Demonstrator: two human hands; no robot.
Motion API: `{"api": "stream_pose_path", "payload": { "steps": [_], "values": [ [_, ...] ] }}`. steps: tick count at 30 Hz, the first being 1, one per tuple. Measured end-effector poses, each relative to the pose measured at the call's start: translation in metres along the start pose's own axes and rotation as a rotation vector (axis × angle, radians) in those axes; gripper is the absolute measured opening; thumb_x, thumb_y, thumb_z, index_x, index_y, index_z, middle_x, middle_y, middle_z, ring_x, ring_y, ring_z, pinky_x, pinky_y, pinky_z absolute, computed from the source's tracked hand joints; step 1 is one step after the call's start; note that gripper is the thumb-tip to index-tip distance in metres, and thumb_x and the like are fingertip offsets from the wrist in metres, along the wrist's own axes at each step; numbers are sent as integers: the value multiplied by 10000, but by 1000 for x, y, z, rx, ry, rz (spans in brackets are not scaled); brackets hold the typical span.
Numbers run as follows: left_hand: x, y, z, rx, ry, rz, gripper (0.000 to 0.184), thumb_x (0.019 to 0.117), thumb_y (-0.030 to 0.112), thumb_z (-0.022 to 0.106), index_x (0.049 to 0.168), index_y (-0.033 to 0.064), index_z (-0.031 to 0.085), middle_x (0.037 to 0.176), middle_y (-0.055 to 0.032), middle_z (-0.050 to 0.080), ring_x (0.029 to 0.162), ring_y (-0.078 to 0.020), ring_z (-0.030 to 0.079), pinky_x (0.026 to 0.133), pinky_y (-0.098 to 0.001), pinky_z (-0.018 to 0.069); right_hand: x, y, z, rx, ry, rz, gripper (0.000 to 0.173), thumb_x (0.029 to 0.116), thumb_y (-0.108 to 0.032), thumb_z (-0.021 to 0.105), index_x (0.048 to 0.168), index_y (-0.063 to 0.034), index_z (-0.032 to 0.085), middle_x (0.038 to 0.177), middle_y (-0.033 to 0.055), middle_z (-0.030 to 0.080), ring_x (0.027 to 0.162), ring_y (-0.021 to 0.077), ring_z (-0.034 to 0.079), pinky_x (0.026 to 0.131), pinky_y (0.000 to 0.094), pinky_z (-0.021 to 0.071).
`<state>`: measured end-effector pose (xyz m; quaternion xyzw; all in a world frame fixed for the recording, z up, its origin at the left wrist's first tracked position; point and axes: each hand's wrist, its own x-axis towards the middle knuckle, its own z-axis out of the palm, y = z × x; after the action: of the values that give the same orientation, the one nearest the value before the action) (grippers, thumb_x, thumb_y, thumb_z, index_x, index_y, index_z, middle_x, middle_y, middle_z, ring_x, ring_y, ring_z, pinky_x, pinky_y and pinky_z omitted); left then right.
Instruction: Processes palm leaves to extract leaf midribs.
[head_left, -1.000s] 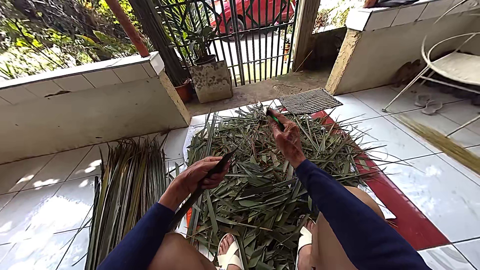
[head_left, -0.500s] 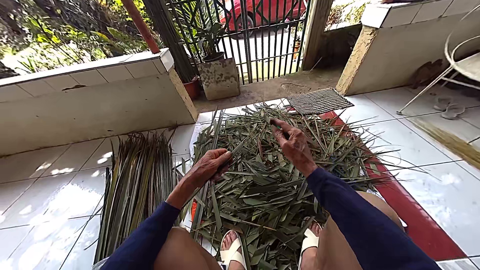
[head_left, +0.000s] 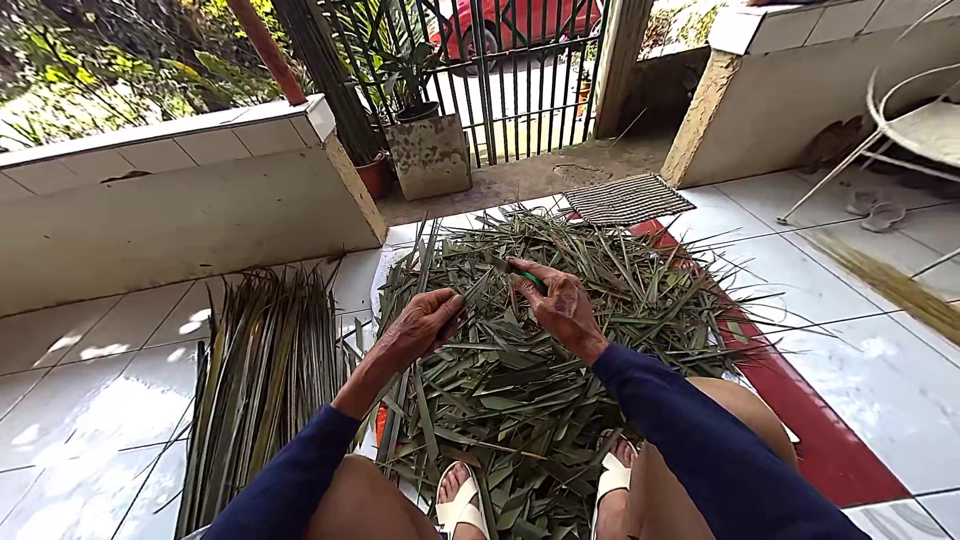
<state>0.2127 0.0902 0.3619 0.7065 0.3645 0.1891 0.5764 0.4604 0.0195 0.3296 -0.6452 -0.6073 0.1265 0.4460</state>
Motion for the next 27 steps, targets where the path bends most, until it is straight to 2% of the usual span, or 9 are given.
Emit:
{"api": "stream_pose_path", "payload": {
  "steps": [3, 6, 10, 13, 14, 17, 20, 23, 27],
  "values": [
    [-2, 1, 0, 12, -4, -3, 319, 1118, 287, 442, 1036, 62, 651, 647, -13, 517, 438, -71, 418, 391, -187, 347, 3, 0, -4, -26, 61, 2, 361, 1070, -380, 526, 1394, -304, 664, 1223, -14, 733, 1025, 184, 705, 864, 499, 557],
    [-3, 1, -2, 15, -8, 18, 317, 1117, 282, 445, 1036, 56, 652, 647, -20, 525, 441, -77, 437, 392, -193, 366, 11, 6, -13, 1, 94, 33, 357, 1072, -373, 529, 1387, -282, 672, 1183, 5, 742, 945, 198, 706, 801, 507, 553],
    [-4, -1, -4, 19, -20, 39, 312, 1117, 277, 447, 1042, 57, 654, 642, -24, 523, 437, -82, 441, 388, -195, 373, 30, 24, -28, 54, 150, 100, 369, 1065, -400, 522, 1377, -281, 681, 1237, 2, 733, 1031, 198, 705, 883, 527, 542],
    [-4, -1, -5, 19, -6, 31, 316, 1118, 275, 446, 1041, 53, 658, 643, -25, 538, 438, -79, 447, 386, -193, 372, 40, 35, -44, 72, 226, 159, 387, 1080, -382, 498, 1388, -219, 665, 1205, 62, 730, 1006, 237, 698, 898, 525, 532],
    [-5, 0, -6, 19, 15, 27, 319, 1118, 273, 444, 1040, 51, 659, 643, -27, 541, 434, -80, 449, 384, -196, 375, 42, 34, -46, 101, 266, 180, 406, 1080, -405, 491, 1380, -191, 661, 1111, 94, 727, 922, 252, 680, 840, 523, 526],
    [1, 3, -5, 18, 90, 47, 324, 1119, 287, 442, 1019, 63, 654, 632, -23, 543, 423, -89, 457, 370, -210, 387, 38, 24, -42, 218, 288, 203, 459, 1021, -511, 570, 1259, -136, 684, 918, 89, 686, 770, 226, 638, 709, 486, 531],
    [13, 9, 4, 26, 151, 95, 320, 1121, 286, 438, 1014, 65, 643, 639, -21, 556, 430, -96, 475, 373, -218, 401, 17, 1, -15, 324, 69, 146, 364, 1001, -456, 637, 1129, -127, 726, 850, 44, 674, 719, 159, 617, 668, 397, 528],
    [25, 15, 17, 127, 173, 157, 324, 1119, 306, 441, 1010, 80, 647, 651, -24, 579, 455, -117, 513, 400, -247, 438, 5, -20, 10, 374, -99, 87, 386, 979, -496, 654, 1032, -126, 751, 760, -16, 646, 656, 81, 577, 638, 298, 496],
    [41, 21, 33, 228, 158, 207, 317, 1110, 313, 459, 1000, 100, 667, 694, -21, 607, 514, -123, 563, 476, -282, 497, 4, -18, 13, 330, -12, 96, 350, 956, -422, 691, 822, -98, 680, 649, -10, 552, 587, 106, 523, 590, 330, 458]
  ]
}}
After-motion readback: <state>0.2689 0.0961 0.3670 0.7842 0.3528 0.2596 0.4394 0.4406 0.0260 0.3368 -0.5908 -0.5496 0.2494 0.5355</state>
